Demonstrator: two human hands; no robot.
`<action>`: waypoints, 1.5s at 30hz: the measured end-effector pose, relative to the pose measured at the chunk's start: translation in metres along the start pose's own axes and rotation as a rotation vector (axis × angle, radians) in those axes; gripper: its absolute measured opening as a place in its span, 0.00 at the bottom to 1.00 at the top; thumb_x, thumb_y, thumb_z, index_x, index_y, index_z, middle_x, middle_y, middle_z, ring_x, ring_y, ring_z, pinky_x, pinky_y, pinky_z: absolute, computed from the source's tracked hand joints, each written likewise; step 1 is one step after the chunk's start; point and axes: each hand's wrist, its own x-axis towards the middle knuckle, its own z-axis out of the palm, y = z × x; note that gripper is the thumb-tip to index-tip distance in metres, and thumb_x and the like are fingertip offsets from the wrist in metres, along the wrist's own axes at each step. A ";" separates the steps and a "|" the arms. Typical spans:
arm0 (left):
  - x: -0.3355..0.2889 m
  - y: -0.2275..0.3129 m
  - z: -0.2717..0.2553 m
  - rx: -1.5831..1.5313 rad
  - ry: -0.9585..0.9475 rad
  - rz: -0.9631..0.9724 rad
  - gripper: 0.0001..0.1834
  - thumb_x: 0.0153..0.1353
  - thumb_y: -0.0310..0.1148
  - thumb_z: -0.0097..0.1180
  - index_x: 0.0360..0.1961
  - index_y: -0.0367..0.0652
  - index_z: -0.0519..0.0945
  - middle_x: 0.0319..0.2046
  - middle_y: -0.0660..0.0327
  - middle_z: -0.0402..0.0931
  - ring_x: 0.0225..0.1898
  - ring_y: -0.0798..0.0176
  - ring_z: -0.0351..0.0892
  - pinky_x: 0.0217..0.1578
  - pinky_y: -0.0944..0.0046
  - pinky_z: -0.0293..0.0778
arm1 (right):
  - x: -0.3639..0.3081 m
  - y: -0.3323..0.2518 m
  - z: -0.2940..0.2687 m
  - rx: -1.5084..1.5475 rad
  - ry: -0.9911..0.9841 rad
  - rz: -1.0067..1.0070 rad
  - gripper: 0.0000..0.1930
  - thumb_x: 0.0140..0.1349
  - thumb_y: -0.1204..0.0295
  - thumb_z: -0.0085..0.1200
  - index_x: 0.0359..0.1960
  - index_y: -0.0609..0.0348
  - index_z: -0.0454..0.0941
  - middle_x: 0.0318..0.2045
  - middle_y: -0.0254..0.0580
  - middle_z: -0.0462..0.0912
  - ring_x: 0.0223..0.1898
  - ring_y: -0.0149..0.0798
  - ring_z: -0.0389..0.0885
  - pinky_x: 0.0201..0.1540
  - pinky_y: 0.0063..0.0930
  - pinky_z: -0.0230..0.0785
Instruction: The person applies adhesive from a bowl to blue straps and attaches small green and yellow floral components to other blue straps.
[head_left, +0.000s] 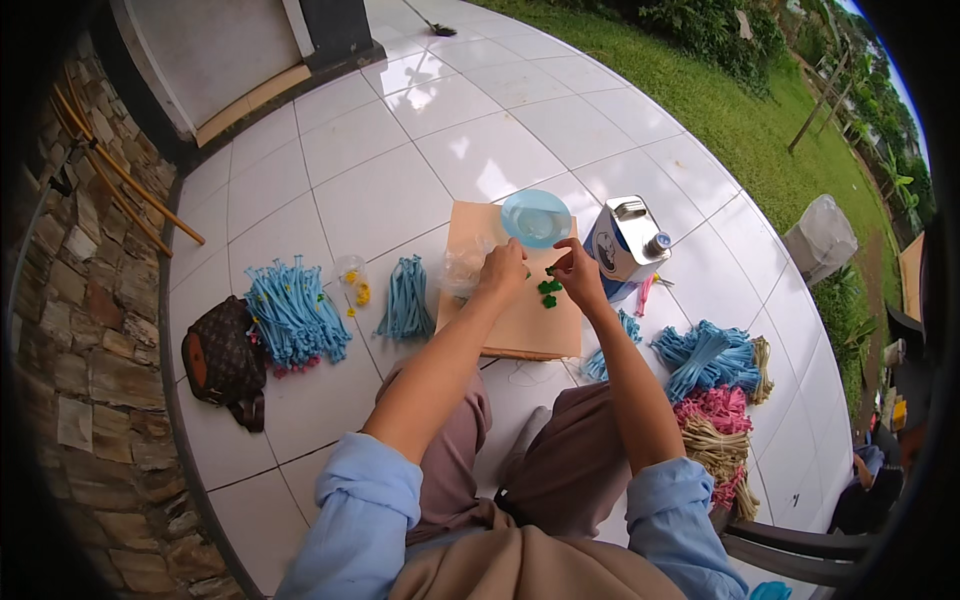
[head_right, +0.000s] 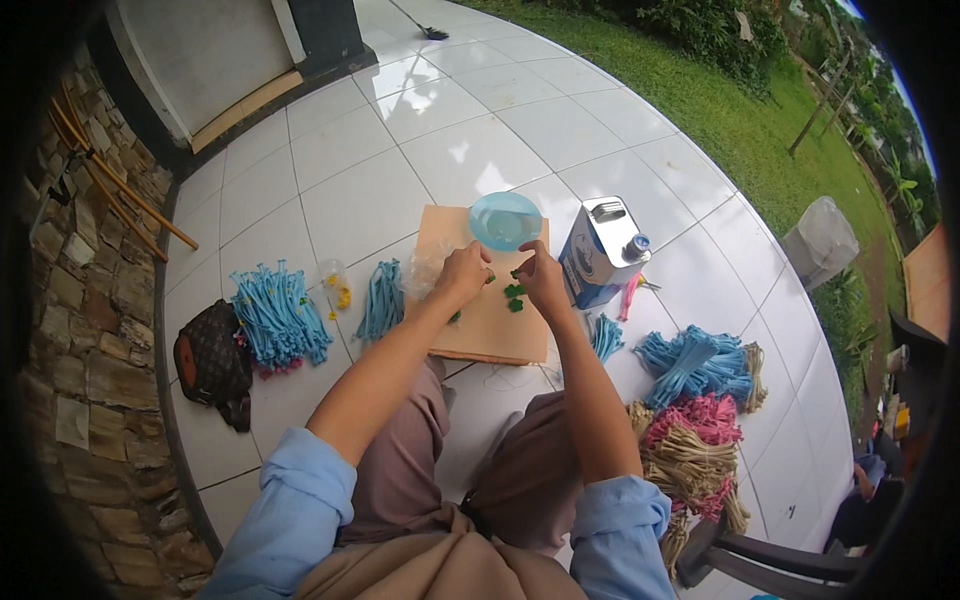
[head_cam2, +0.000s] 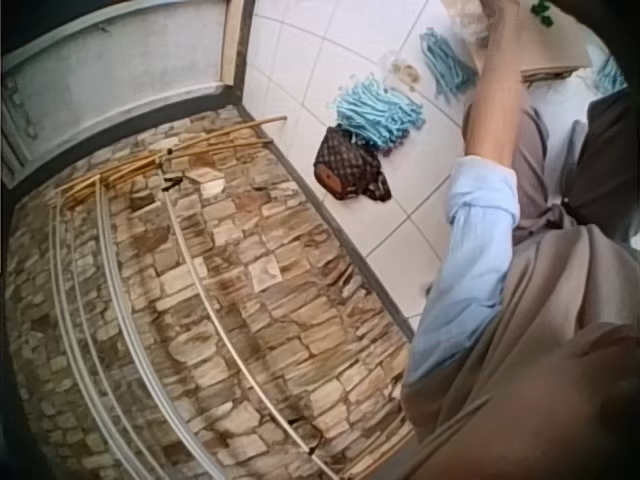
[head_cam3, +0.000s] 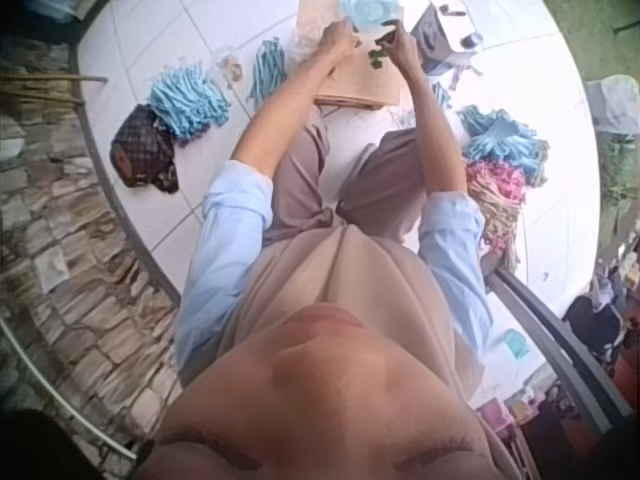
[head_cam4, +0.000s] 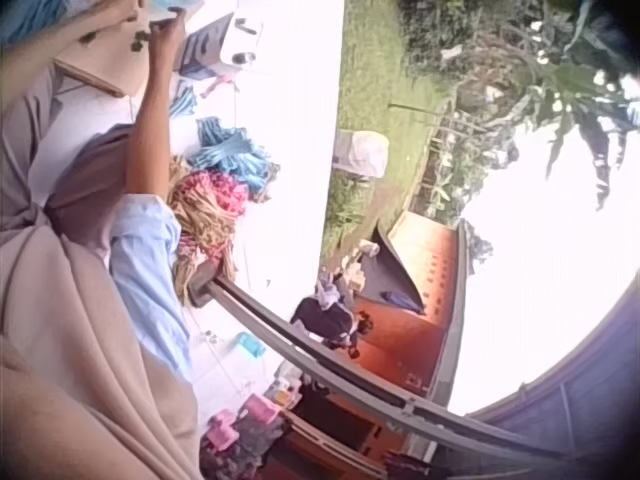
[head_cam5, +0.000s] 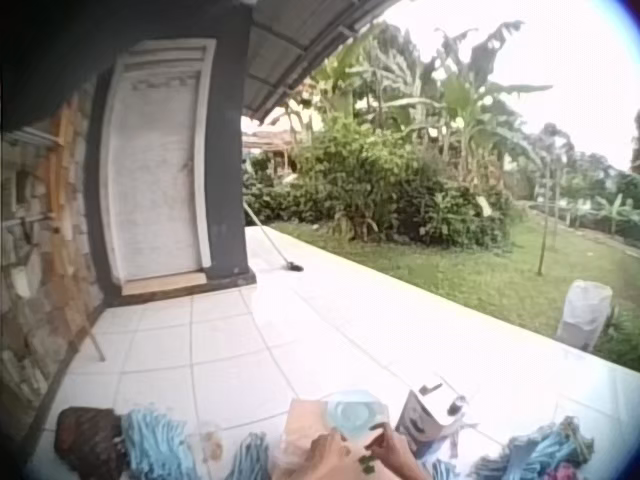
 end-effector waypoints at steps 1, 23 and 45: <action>-0.002 0.002 0.003 0.005 0.003 -0.004 0.10 0.52 0.24 0.56 0.36 0.35 0.73 0.34 0.53 0.78 0.37 0.58 0.81 0.35 0.64 0.80 | 0.000 0.000 0.010 -0.060 0.023 -0.064 0.22 0.46 0.85 0.51 0.46 0.59 0.66 0.24 0.41 0.77 0.29 0.38 0.78 0.35 0.28 0.71; 0.000 0.017 -0.027 -0.249 0.132 0.156 0.06 0.52 0.31 0.58 0.28 0.40 0.77 0.16 0.59 0.76 0.22 0.63 0.79 0.28 0.64 0.73 | 0.009 -0.030 -0.017 0.000 0.173 -0.070 0.14 0.52 0.83 0.45 0.42 0.61 0.69 0.24 0.46 0.79 0.26 0.42 0.78 0.33 0.32 0.71; -0.016 -0.064 -0.043 -0.239 -0.249 -0.335 0.38 0.42 0.36 0.64 0.57 0.55 0.63 0.52 0.44 0.55 0.48 0.45 0.69 0.38 0.55 0.76 | 0.023 -0.068 0.067 0.024 -0.347 0.093 0.37 0.57 0.70 0.53 0.62 0.63 0.42 0.44 0.70 0.69 0.41 0.63 0.75 0.45 0.45 0.70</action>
